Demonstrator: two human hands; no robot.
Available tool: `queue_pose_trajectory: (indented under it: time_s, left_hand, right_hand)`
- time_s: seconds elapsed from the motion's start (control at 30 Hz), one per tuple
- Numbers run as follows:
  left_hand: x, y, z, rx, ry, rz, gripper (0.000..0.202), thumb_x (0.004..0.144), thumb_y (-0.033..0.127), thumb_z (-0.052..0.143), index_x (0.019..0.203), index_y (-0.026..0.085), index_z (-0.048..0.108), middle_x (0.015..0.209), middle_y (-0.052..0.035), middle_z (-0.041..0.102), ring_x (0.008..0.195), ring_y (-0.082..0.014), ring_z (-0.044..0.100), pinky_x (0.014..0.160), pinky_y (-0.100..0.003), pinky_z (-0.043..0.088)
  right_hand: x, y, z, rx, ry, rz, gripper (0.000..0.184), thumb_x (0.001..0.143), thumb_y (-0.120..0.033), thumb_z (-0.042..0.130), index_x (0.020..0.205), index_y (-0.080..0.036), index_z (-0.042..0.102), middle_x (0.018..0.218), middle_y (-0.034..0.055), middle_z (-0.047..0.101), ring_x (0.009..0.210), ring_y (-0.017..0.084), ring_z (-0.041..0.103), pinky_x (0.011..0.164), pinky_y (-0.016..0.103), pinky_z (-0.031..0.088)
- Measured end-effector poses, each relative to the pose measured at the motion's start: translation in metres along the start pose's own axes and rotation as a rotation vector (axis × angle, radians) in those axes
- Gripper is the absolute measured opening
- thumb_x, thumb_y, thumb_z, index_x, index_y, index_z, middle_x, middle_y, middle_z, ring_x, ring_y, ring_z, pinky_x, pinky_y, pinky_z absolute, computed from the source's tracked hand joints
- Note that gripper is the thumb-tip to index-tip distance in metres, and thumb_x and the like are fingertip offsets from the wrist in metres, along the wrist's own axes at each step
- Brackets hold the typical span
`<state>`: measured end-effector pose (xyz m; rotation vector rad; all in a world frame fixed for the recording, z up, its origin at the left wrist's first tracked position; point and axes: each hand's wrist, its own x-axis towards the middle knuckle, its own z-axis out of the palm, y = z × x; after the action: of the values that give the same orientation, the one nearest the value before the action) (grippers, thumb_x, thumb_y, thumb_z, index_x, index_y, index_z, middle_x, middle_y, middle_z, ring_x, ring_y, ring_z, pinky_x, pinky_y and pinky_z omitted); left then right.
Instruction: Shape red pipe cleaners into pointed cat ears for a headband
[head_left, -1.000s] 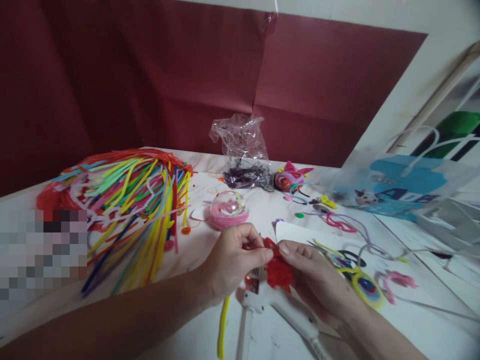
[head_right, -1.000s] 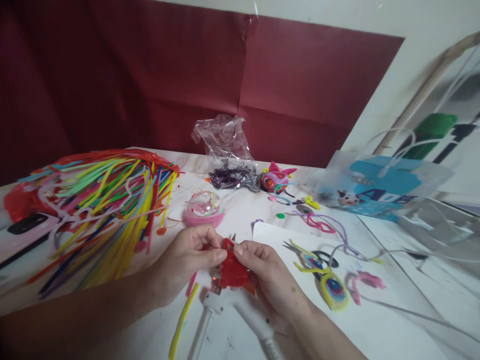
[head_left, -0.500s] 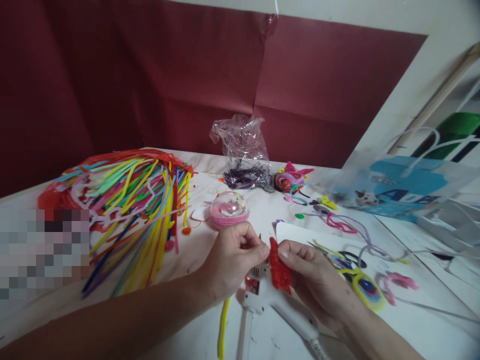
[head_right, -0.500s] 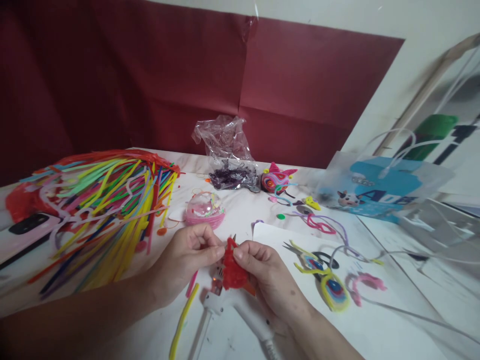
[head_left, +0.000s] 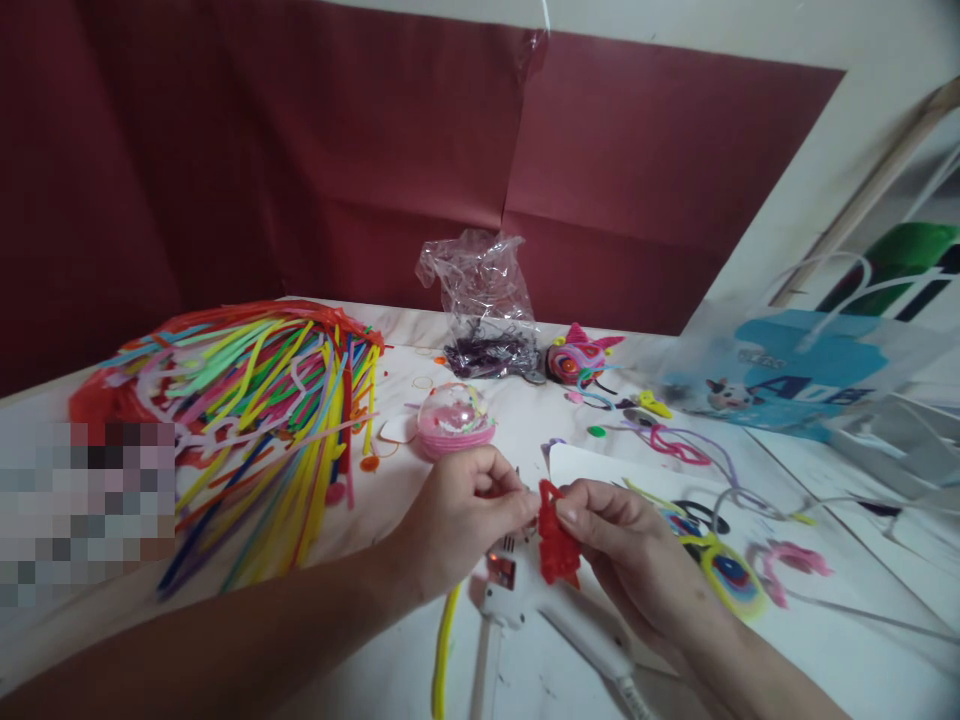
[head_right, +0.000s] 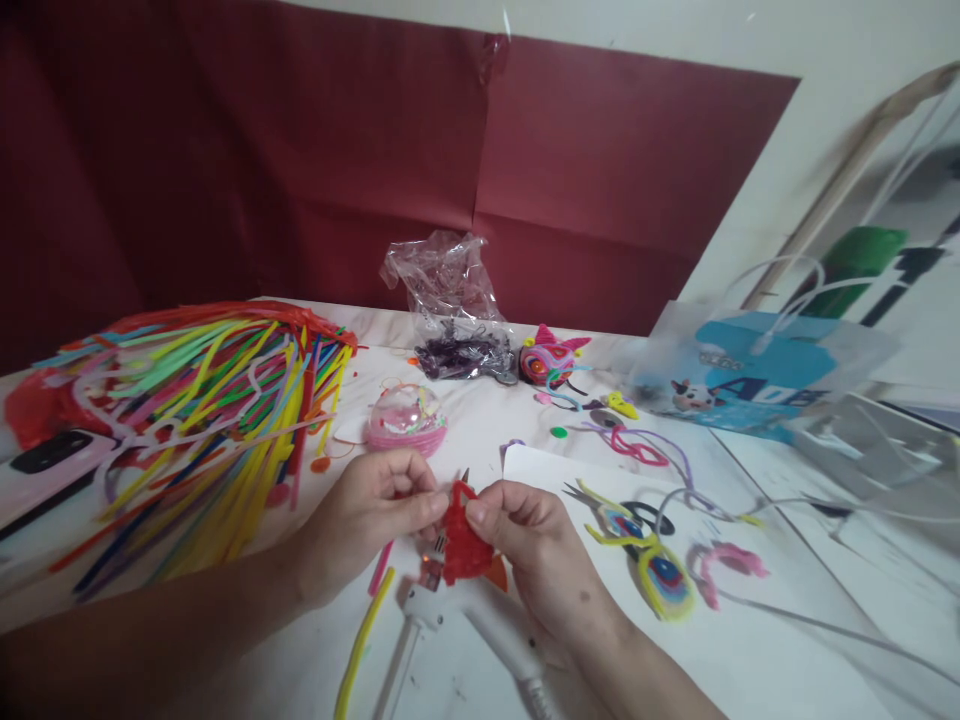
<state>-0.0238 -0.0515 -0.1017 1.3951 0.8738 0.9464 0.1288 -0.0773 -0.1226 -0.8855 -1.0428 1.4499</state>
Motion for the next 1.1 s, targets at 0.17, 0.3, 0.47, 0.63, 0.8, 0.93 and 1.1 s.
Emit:
queue_pose_trajectory:
  time_s: [0.17, 0.3, 0.47, 0.63, 0.8, 0.93, 1.1]
  left_hand:
    - [0.0000, 0.0001, 0.0002, -0.017, -0.074, -0.055, 0.018, 0.065, 0.029, 0.063, 0.065, 0.015, 0.053, 0.054, 0.0019, 0.054, 0.045, -0.0090, 0.049, 0.043, -0.021, 0.037]
    - [0.0024, 0.0014, 0.0011, -0.096, 0.022, -0.046, 0.015, 0.066, 0.021, 0.061, 0.057, 0.014, 0.050, 0.048, 0.0034, 0.052, 0.045, -0.0070, 0.048, 0.046, -0.019, 0.037]
    - [0.0043, -0.0001, 0.0023, -0.158, 0.049, -0.080, 0.016, 0.065, 0.021, 0.062, 0.058, 0.014, 0.050, 0.048, 0.0036, 0.052, 0.045, -0.0068, 0.047, 0.047, -0.019, 0.037]
    - [0.0018, 0.0012, 0.0032, -0.117, -0.005, -0.115, 0.013, 0.065, 0.023, 0.060, 0.063, 0.013, 0.053, 0.053, 0.0012, 0.054, 0.048, -0.0080, 0.048, 0.049, -0.021, 0.039]
    - [0.0006, 0.0049, 0.0047, -0.082, 0.023, -0.161, 0.016, 0.068, 0.025, 0.054, 0.057, 0.014, 0.049, 0.048, 0.0015, 0.051, 0.045, -0.0085, 0.047, 0.046, -0.021, 0.037]
    - [-0.0010, 0.0033, 0.0063, -0.076, 0.059, -0.185, 0.016, 0.067, 0.022, 0.052, 0.055, 0.015, 0.045, 0.047, 0.0031, 0.047, 0.043, -0.0072, 0.044, 0.043, -0.019, 0.035]
    - [-0.0005, 0.0016, 0.0031, -0.071, 0.006, -0.165, 0.018, 0.068, 0.027, 0.052, 0.056, 0.016, 0.044, 0.047, 0.0039, 0.046, 0.043, -0.0080, 0.044, 0.042, -0.021, 0.036]
  right_hand:
    - [-0.0006, 0.0002, 0.0015, -0.086, -0.020, -0.002, 0.022, 0.068, -0.030, 0.072, 0.054, -0.014, 0.065, 0.047, 0.0010, 0.063, 0.045, 0.012, 0.054, 0.050, 0.023, 0.042]
    - [0.0017, -0.0009, 0.0032, -0.027, -0.063, 0.021, 0.026, 0.074, -0.037, 0.064, 0.062, -0.014, 0.067, 0.053, 0.0025, 0.064, 0.049, 0.013, 0.055, 0.052, 0.023, 0.042]
    - [0.0030, -0.0023, 0.0045, 0.040, -0.048, 0.050, 0.022, 0.072, -0.033, 0.068, 0.062, -0.014, 0.066, 0.054, 0.0011, 0.063, 0.049, 0.010, 0.054, 0.050, 0.020, 0.041]
    - [0.0026, -0.0021, 0.0028, 0.048, -0.039, 0.074, 0.018, 0.067, -0.027, 0.072, 0.059, -0.013, 0.065, 0.048, 0.0002, 0.063, 0.043, 0.009, 0.053, 0.044, 0.018, 0.039]
    - [0.0018, -0.0019, 0.0014, 0.020, -0.086, 0.064, 0.019, 0.067, -0.027, 0.072, 0.058, -0.012, 0.064, 0.047, 0.0023, 0.065, 0.041, 0.009, 0.054, 0.044, 0.019, 0.041]
    - [0.0007, -0.0005, 0.0015, 0.010, -0.115, 0.084, 0.020, 0.067, -0.027, 0.073, 0.057, -0.011, 0.065, 0.046, 0.0026, 0.064, 0.041, 0.009, 0.053, 0.044, 0.018, 0.040]
    - [0.0006, 0.0016, 0.0011, 0.036, -0.085, 0.076, 0.019, 0.068, -0.026, 0.073, 0.058, -0.011, 0.065, 0.047, 0.0009, 0.063, 0.041, 0.006, 0.050, 0.043, 0.016, 0.037]
